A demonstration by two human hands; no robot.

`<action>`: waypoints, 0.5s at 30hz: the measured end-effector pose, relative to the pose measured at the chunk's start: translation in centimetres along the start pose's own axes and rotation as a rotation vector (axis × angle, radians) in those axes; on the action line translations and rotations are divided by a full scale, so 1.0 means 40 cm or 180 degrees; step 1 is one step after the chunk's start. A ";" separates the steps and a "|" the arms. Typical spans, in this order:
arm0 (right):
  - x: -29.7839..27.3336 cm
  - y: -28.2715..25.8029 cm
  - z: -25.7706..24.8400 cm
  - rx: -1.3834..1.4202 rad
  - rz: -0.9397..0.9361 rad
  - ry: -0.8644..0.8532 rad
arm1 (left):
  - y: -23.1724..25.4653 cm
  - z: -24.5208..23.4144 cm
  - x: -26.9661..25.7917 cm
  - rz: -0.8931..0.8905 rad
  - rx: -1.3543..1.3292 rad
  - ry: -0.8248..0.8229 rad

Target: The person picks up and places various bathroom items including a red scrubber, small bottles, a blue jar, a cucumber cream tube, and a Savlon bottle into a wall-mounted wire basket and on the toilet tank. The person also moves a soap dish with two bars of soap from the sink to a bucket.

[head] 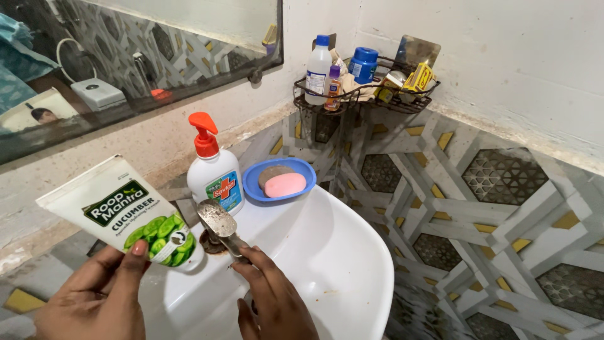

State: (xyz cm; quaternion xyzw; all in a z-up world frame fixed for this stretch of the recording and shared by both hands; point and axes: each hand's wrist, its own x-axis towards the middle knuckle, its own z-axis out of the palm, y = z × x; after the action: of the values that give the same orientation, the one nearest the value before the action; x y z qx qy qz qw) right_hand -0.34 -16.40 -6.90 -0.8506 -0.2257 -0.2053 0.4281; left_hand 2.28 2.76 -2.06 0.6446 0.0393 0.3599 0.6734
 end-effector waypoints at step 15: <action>-0.003 0.003 -0.048 0.0624 0.0535 0.1137 | 0.023 0.065 -0.040 -0.0799 -0.0272 -0.0550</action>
State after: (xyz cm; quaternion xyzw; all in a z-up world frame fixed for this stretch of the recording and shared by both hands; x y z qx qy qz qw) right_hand -0.66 -18.06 -5.99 -0.7709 -0.0934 -0.2934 0.5576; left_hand 2.05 -0.37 -1.45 0.6340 0.0461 0.2174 0.7408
